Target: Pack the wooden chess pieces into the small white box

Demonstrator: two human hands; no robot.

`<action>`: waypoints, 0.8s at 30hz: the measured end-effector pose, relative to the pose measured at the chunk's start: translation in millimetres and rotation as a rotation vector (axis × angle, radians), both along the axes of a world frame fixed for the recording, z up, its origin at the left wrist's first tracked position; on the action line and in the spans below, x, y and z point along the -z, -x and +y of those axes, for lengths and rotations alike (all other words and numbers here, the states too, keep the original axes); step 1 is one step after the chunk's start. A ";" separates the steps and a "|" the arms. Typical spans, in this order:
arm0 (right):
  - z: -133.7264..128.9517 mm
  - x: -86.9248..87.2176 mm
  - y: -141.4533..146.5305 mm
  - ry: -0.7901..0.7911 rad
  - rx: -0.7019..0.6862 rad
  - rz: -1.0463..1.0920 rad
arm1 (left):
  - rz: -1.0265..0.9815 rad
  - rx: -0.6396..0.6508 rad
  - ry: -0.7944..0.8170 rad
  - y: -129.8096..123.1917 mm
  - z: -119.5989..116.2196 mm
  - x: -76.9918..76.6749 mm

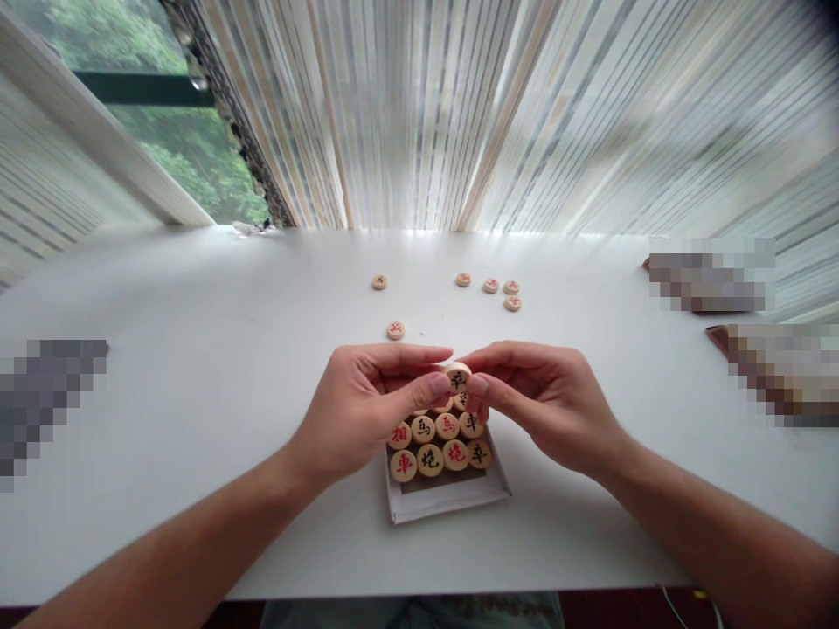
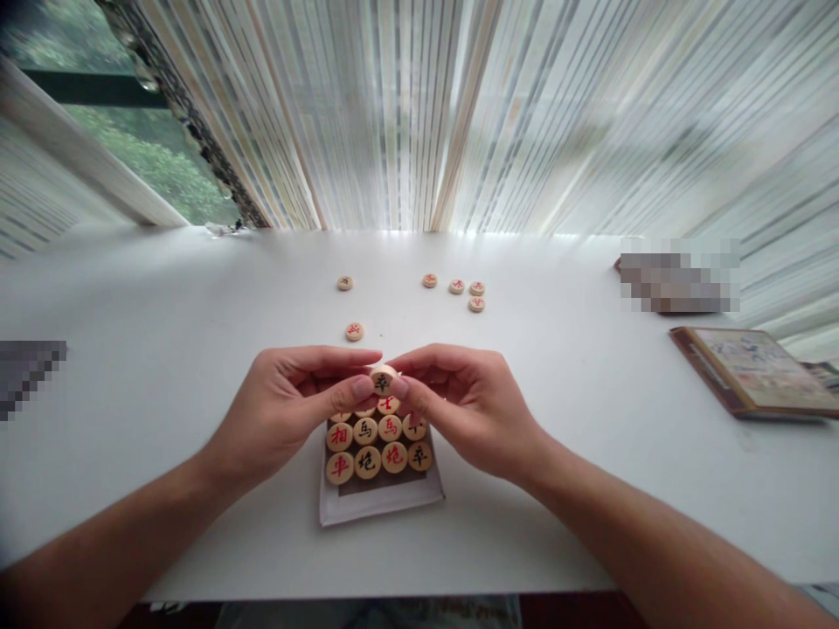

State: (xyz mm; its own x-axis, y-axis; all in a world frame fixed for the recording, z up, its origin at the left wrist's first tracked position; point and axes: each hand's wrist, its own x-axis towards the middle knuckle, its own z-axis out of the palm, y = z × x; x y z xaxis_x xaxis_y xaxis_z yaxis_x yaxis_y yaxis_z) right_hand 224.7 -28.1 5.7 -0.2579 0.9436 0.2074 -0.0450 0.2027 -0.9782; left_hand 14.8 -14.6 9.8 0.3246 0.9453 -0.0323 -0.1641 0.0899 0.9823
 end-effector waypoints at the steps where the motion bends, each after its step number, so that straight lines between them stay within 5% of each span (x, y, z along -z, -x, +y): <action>1: 0.1 0.5 -0.1 -0.010 0.018 -0.006 | -0.009 0.008 0.023 0.5 0.4 0.5; 17: -1.5 3.6 0.8 -0.012 0.060 -0.007 | -0.067 0.031 0.087 -3.8 -4.3 0.2; 24: -0.2 4.0 0.2 0.069 0.042 0.038 | 0.072 -0.036 -0.095 -5.8 -8.0 0.2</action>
State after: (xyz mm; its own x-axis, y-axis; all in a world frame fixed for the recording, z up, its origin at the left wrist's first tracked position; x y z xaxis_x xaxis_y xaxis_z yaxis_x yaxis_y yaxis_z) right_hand 224.6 -28.4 1.7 -0.2115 0.9658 0.1503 -0.0751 0.1373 -0.9877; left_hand 20.6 -22.6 9.6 0.2904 0.9562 0.0359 -0.0940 -0.0088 0.9955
